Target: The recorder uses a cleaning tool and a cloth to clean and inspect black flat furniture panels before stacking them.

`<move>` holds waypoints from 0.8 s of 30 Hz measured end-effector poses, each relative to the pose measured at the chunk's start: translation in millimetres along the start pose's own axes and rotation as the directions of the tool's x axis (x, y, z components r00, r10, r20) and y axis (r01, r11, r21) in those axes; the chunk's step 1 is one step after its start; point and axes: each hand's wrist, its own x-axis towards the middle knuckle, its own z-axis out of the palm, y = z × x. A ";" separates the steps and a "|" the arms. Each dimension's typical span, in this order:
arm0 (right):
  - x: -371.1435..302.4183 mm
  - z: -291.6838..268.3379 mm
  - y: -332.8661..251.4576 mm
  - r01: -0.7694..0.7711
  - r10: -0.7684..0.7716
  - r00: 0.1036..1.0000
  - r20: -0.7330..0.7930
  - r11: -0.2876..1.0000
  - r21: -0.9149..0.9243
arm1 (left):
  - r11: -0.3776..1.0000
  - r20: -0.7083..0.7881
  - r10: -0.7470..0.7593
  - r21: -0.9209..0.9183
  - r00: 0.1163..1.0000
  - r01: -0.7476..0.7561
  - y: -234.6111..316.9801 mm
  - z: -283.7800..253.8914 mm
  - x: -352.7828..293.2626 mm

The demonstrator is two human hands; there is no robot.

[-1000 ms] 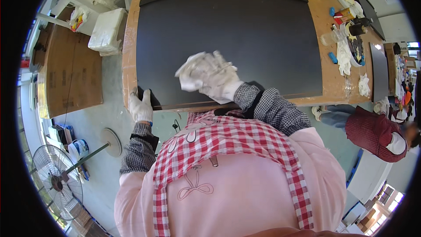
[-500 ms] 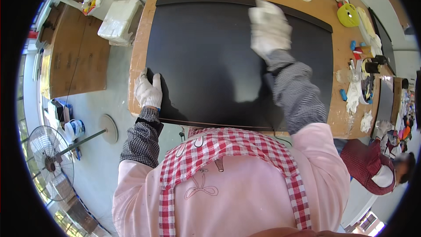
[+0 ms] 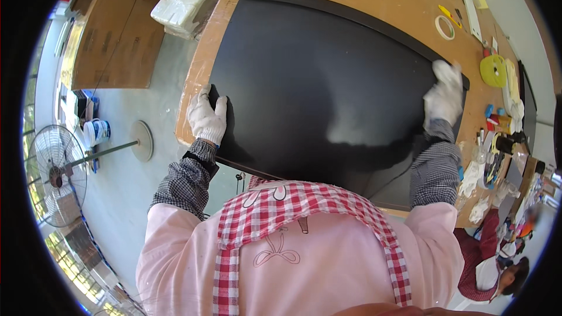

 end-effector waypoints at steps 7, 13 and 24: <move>41.8 2.9 -110.8 -0.227 0.146 0.957 0.250 0.913 0.338 | 0.999 0.038 -0.048 0.015 0.998 0.047 -5.7 0.6 0.6; 87.3 102.7 -248.3 0.497 -0.525 0.794 0.306 0.851 0.169 | 0.997 0.078 -0.062 -0.049 0.995 0.066 -1.8 -8.7 1.8; 72.0 37.3 -481.8 0.895 -0.943 0.311 0.117 0.332 0.298 | 0.991 0.072 -0.027 -0.129 0.997 0.037 -7.7 -11.0 0.9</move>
